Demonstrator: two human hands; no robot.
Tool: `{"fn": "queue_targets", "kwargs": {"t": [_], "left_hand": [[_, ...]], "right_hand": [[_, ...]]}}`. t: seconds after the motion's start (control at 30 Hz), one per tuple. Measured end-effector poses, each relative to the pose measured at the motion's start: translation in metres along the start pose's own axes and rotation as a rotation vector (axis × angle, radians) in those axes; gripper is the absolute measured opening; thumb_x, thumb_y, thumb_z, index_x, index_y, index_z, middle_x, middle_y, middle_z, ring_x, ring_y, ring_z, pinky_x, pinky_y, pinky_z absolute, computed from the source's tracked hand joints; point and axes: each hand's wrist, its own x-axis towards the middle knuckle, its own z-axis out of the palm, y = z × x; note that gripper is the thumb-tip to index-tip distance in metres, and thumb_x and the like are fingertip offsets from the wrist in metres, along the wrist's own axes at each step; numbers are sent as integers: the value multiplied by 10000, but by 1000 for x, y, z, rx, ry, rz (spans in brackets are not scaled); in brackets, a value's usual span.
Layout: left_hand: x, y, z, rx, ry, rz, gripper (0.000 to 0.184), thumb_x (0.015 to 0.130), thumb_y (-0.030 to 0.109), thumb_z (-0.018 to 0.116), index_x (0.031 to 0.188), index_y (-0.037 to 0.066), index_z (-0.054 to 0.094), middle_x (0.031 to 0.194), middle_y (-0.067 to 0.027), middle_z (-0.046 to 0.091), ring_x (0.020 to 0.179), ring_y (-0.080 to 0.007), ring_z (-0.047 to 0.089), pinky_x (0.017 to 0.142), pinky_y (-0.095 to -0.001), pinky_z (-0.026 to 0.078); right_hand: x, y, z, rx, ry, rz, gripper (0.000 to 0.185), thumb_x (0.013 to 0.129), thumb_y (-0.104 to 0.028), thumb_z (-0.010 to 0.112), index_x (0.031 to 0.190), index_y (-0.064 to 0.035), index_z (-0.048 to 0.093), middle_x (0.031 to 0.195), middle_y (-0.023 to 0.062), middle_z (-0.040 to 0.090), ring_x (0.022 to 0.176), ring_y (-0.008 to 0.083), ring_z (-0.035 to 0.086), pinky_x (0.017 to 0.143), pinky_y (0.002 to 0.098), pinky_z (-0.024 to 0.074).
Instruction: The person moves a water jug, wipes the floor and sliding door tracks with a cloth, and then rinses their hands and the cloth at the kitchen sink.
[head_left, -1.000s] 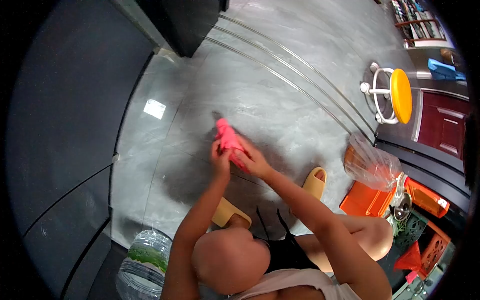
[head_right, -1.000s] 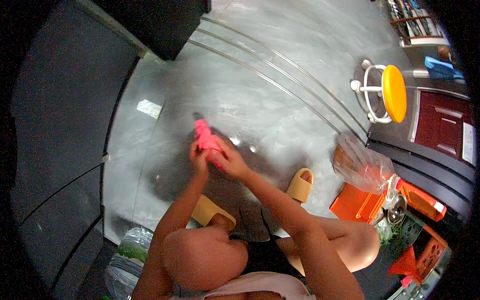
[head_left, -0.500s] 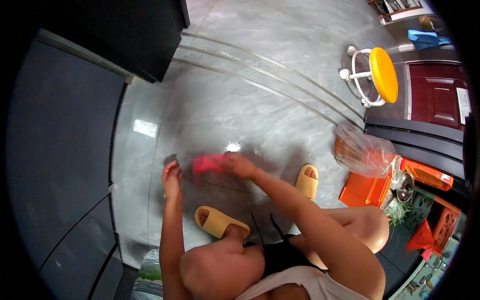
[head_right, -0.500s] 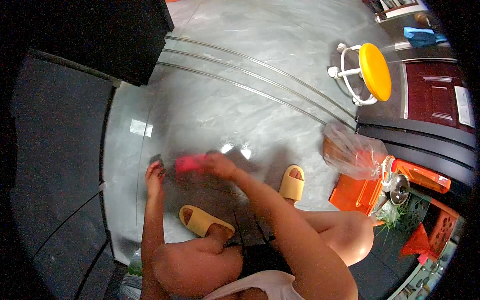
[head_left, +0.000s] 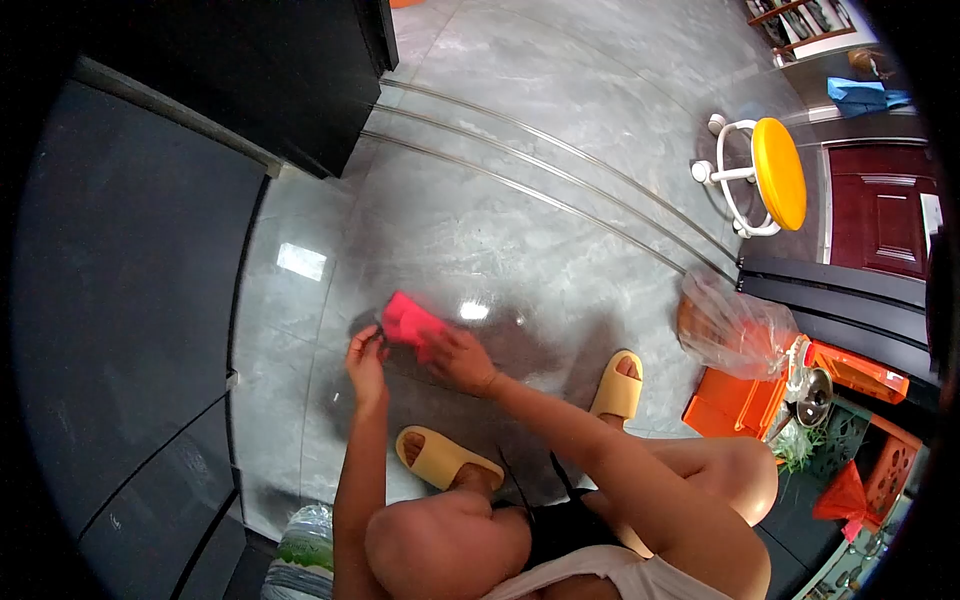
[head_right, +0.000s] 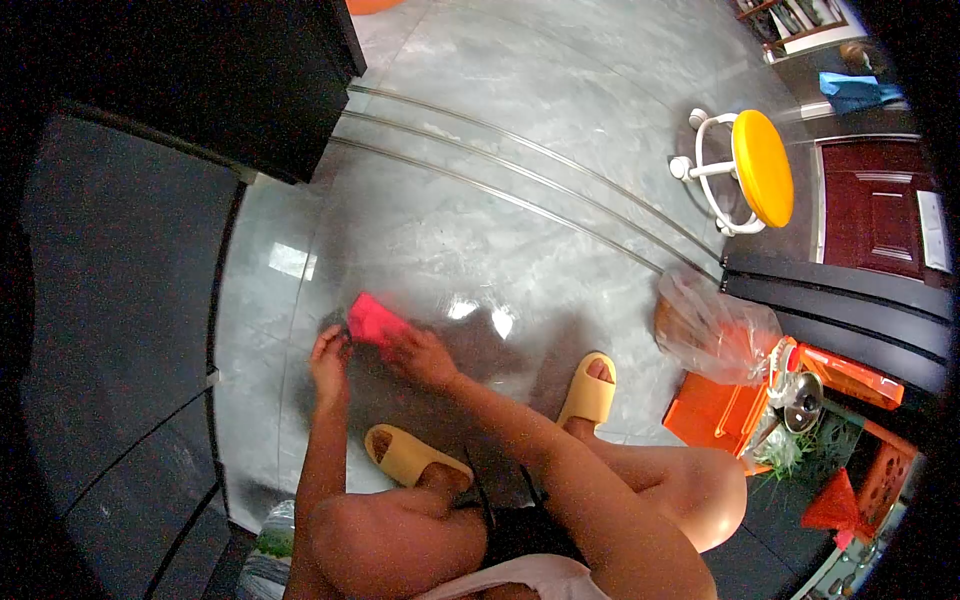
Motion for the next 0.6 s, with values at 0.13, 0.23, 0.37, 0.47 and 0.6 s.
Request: {"fn": "queue_targets", "kwargs": {"t": [0.13, 0.23, 0.37, 0.47, 0.6], "left_hand": [[-2, 6, 3, 15, 8, -23, 211, 809, 48, 506, 1011, 69, 566, 992, -17, 547, 895, -131, 514, 721, -269, 428], [-5, 12, 5, 27, 22, -37, 208, 813, 52, 501, 1010, 68, 564, 1003, -17, 542, 890, -131, 514, 718, -269, 429], [4, 2, -2, 36, 6, -25, 206, 816, 52, 493, 1008, 71, 565, 1014, -20, 536, 889, -138, 517, 714, -272, 435], [6, 3, 3, 56, 5, -14, 203, 815, 47, 489, 1002, 70, 566, 999, -27, 540, 871, -145, 524, 708, -275, 442], [8, -5, 8, 72, -4, -29, 202, 813, 35, 479, 992, 69, 566, 972, -31, 544, 836, -147, 529, 695, -274, 451]], "right_hand": [[20, 33, 19, 359, -150, 369, 304, 807, -259, 530, 1074, -125, 579, 904, 91, 577, 793, 277, 527, 696, 371, 428], [61, 86, 4, 600, 21, 795, 263, 789, -191, 531, 1016, -76, 597, 891, 99, 586, 786, 275, 532, 680, 345, 438], [68, 129, -30, -301, 318, 364, 206, 750, -108, 548, 937, -39, 601, 942, 114, 589, 790, 277, 532, 675, 338, 441], [39, 131, -35, 38, 315, 449, 207, 726, -92, 556, 925, -53, 597, 1025, 96, 582, 828, 277, 536, 693, 366, 442], [-40, 89, -47, -30, -77, 6, 285, 682, -59, 558, 965, -82, 584, 1139, 52, 530, 950, 252, 518, 775, 385, 439]]}}
